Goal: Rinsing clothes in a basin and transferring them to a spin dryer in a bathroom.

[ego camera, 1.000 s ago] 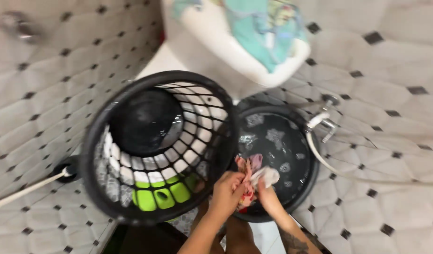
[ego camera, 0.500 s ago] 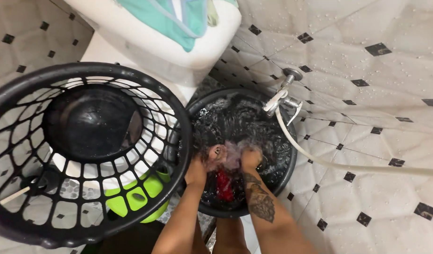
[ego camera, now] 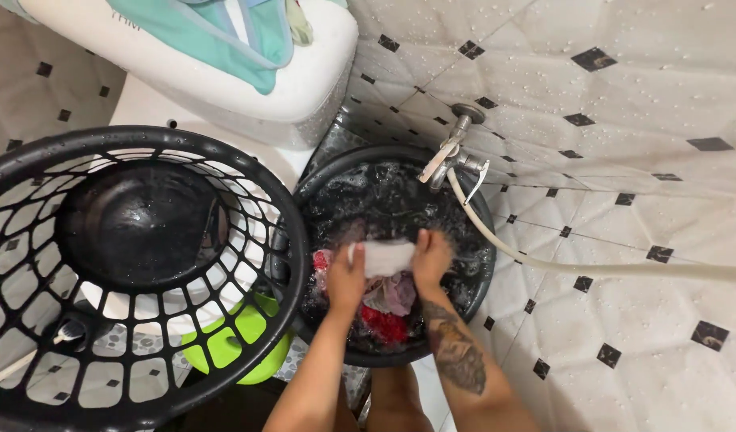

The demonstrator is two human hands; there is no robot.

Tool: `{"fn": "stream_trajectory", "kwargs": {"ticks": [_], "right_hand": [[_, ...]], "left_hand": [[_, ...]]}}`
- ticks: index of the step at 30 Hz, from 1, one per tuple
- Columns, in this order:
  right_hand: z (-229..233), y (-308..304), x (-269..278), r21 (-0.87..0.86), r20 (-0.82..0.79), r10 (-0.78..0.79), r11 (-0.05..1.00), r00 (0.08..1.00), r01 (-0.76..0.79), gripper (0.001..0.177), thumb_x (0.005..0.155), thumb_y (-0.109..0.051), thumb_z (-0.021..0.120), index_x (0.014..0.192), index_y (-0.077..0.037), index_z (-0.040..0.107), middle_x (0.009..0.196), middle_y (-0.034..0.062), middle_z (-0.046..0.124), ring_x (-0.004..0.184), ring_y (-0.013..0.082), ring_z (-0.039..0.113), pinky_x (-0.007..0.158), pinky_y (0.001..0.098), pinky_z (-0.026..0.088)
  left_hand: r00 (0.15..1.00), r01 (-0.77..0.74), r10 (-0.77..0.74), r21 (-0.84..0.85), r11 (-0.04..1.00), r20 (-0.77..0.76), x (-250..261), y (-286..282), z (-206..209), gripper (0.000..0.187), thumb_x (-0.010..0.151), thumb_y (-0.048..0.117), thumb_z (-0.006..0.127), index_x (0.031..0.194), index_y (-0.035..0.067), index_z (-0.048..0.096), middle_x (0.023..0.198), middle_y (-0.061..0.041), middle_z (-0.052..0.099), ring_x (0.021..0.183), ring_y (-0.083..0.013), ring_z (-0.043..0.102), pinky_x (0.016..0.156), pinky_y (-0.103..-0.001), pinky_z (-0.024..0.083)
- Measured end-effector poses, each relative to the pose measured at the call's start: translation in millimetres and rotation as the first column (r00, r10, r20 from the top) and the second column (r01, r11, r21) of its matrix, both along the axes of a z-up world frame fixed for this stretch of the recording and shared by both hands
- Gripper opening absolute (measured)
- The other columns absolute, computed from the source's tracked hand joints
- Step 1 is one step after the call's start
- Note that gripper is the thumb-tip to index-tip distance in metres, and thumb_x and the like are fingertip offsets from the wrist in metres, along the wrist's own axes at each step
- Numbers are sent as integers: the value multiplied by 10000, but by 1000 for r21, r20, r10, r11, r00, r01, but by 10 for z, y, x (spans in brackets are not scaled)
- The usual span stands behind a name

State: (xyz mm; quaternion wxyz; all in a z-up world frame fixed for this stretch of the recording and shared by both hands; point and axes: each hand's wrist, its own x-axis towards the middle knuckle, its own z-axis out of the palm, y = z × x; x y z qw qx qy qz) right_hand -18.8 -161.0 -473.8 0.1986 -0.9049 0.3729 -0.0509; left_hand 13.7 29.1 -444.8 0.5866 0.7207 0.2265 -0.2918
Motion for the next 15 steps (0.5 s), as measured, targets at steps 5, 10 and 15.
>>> {"fn": "stream_trajectory", "kwargs": {"ticks": [5,10,15], "right_hand": [[-671,-16,-237,501,27,-242,843,970,197,393,1071,-346,534,1051,-12,740,903,171,699,781,314,631,677,418,496],[227,1175,-194,924,97,-203,382,974,-13,340,983,-349,682,991,-20,767,833,8,715,739,129,615,649,297,509],[163,618,317,104,154,-20,995,988,4,413,969,-359,676,697,-51,721,681,163,674,600,329,604,553,463,438]], "left_hand": [[905,271,-396,507,818,154,36,69,-62,497,891,399,699,1305,125,673,1242,-160,641,1183,-319,557,1018,-466,464],[974,-183,191,-72,980,122,-105,-118,-403,571,1005,442,648,1392,39,530,1349,-62,545,1257,-209,490,1050,-417,376],[978,-13,-71,-396,918,-197,91,-214,-478,460,982,409,650,1190,1,696,1151,-145,717,1003,-191,657,883,-313,544]]}}
